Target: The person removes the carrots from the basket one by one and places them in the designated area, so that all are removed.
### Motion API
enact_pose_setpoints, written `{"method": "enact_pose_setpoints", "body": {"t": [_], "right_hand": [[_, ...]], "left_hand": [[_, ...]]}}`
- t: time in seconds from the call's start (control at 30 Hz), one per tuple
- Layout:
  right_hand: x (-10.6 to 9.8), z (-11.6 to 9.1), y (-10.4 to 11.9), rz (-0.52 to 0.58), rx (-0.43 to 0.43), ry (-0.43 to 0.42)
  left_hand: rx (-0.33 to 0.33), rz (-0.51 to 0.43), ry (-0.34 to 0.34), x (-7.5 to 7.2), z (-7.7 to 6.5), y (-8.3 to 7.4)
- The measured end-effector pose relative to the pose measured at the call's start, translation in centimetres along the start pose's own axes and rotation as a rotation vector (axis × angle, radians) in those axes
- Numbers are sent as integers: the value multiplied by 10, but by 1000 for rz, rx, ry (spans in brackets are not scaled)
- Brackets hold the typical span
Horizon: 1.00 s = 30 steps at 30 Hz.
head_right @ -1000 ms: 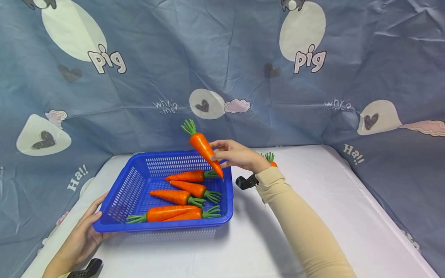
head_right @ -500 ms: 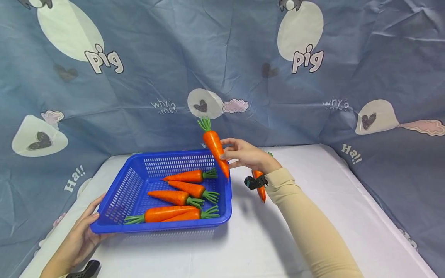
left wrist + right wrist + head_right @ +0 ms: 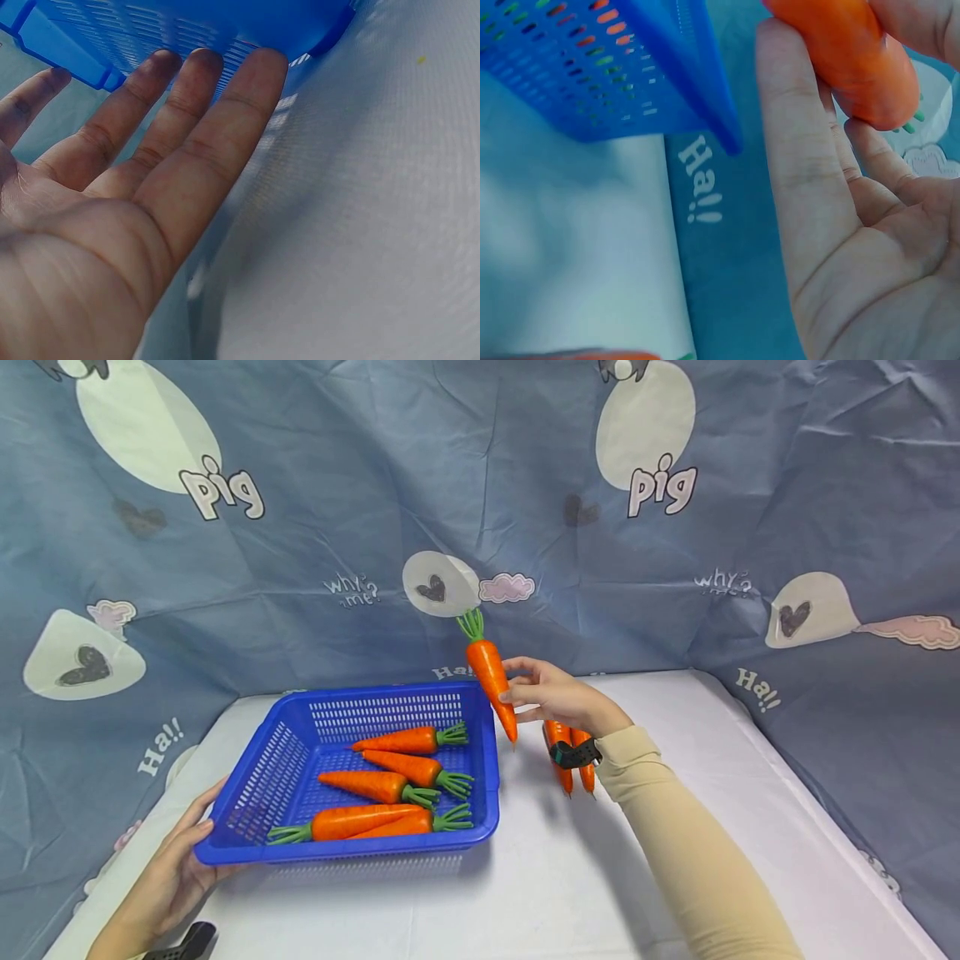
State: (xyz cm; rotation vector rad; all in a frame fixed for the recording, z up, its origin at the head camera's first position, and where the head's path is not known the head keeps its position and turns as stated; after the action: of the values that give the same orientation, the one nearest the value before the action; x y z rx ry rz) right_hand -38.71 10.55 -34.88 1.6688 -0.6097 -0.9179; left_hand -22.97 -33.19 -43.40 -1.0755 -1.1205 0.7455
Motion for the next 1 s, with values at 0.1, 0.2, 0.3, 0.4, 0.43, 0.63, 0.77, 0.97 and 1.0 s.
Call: {"method": "enact_pose_setpoints", "body": {"t": [0.1,0.2,0.3,0.4,0.43,0.63,0.77,0.97,1.0], "right_hand": [[-7,-4,-5,-2,5,-16],[-14,-9,-12,-8,14,-31],[-21,-14,-18,-6,20,-45],[-29,-21,-24,-2,28,-64],[-32,-24,-26,3,34,-72],[-46,-41,-39,30,60,-101],[-57,-50,-49,37,71,-122],[-71,-67,-67,29,82,-148],[-74,-70,-71,26,89,-154]], "left_hand": [[-2,-4,1,0,0,0],[-4,-12,7,0,0,1],[-8,-15,8,0,1,1],[-7,-23,5,-1,1,2],[-7,-27,5,-1,1,2],[-20,-56,20,0,0,4],[-22,-52,20,-1,1,3],[-12,-60,42,1,2,1],[-9,-71,47,2,2,1]]}}
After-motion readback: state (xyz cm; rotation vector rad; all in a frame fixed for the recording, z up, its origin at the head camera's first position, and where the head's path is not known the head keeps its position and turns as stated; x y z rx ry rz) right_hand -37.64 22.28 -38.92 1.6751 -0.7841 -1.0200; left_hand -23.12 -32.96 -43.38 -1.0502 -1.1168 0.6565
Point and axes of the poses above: each hand's wrist, its own z-axis towards the middle knuckle, its own x-axis out of the palm, y = z × x, the point moved 10 cm from there along z, towards the middle knuckle, and after that the axes turned 10 degrees about -z, right-handed, at the moved point
